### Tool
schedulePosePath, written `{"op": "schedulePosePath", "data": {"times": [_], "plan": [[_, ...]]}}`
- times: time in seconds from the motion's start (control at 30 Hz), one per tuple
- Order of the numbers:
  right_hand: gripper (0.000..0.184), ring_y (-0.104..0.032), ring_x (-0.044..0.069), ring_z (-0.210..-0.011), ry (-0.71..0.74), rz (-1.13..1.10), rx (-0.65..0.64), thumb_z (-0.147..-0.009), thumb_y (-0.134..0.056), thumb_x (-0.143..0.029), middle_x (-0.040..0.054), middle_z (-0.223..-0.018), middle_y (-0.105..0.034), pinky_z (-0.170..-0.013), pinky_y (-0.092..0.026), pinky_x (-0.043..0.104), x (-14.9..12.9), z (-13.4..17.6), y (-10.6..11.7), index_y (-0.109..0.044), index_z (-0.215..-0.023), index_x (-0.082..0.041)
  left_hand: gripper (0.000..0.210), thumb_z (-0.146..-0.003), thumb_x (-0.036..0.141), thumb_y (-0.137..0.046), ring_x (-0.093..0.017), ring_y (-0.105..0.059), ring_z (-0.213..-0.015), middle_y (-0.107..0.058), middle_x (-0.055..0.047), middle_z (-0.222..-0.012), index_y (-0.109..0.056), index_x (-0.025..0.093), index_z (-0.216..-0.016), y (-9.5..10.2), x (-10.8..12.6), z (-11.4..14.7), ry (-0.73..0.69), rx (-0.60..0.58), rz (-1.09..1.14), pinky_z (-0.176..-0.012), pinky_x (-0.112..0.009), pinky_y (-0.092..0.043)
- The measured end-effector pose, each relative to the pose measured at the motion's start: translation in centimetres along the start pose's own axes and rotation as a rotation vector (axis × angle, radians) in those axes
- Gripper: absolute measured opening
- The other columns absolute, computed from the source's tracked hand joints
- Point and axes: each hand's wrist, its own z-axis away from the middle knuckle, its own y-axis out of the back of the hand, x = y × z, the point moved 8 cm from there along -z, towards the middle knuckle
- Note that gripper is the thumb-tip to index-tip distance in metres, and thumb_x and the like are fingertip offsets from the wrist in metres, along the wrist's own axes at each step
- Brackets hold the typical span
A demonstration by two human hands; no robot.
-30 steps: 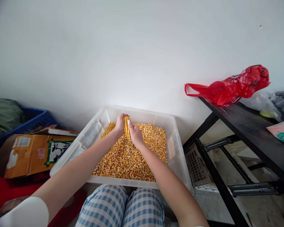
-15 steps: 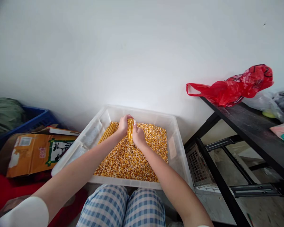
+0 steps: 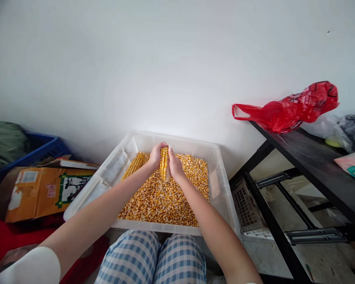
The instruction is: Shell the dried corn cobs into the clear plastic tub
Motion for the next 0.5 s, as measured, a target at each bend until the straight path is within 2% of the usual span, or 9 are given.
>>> {"op": "schedulePosePath", "data": {"times": [0.1, 0.2, 0.27, 0.33, 0.5], "plan": [[0.07, -0.054, 0.015, -0.057, -0.035, -0.028, -0.01, -0.081, -0.021, -0.073, 0.0031, -0.064, -0.061, -0.054, -0.04, 0.024, 0.1, 0.1, 0.0, -0.062, -0.078, -0.016, 0.012, -0.065, 0.021, -0.049, -0.012, -0.043, -0.056, -0.048, 0.001, -0.057, -0.056, 0.016, -0.057, -0.5, -0.6, -0.1, -0.002, -0.08, -0.049, -0.058, -0.024, -0.037], [0.067, -0.056, 0.016, -0.062, -0.005, 0.085, 0.099, -0.082, -0.023, -0.071, 0.0035, -0.068, -0.062, -0.057, -0.04, 0.024, -0.3, 0.4, 1.2, -0.062, -0.076, -0.017, 0.011, -0.067, 0.025, -0.053, -0.014, -0.048, -0.066, -0.053, 0.0, -0.064, -0.057, 0.016, -0.061, -0.8, -0.8, 0.0, -0.035, -0.104, -0.122, -0.067, -0.024, -0.039], [0.06, -0.058, 0.017, -0.068, 0.079, 0.184, 0.212, -0.085, -0.026, -0.067, 0.0028, -0.073, -0.064, -0.062, -0.04, 0.025, -1.1, 0.6, 2.2, -0.062, -0.082, -0.019, 0.014, -0.069, 0.029, -0.055, -0.015, -0.049, -0.07, -0.054, -0.001, -0.067, -0.057, 0.016, -0.064, -0.8, -0.9, 0.2, -0.053, -0.078, -0.151, -0.07, -0.025, -0.039], [0.053, -0.059, 0.018, -0.072, 0.151, 0.255, 0.268, -0.087, -0.029, -0.063, 0.0021, -0.075, -0.065, -0.065, -0.041, 0.025, -1.7, 0.8, 2.7, -0.061, -0.087, -0.021, 0.019, -0.073, 0.034, -0.054, -0.014, -0.048, -0.068, -0.052, 0.0, -0.065, -0.056, 0.016, -0.067, -0.8, -1.3, 0.6, -0.043, -0.034, -0.152, -0.069, -0.025, -0.039], [0.052, -0.061, 0.019, -0.083, 0.234, 0.253, 0.243, -0.09, -0.027, -0.057, 0.005, -0.083, -0.067, -0.074, -0.043, 0.027, -1.8, 0.6, 2.6, -0.064, -0.086, -0.021, 0.021, -0.077, 0.031, -0.047, -0.012, -0.039, -0.062, -0.043, 0.003, -0.06, -0.044, 0.018, -0.06, -1.0, -1.2, 1.5, -0.117, -0.001, -0.246, -0.062, -0.024, -0.035]]}}
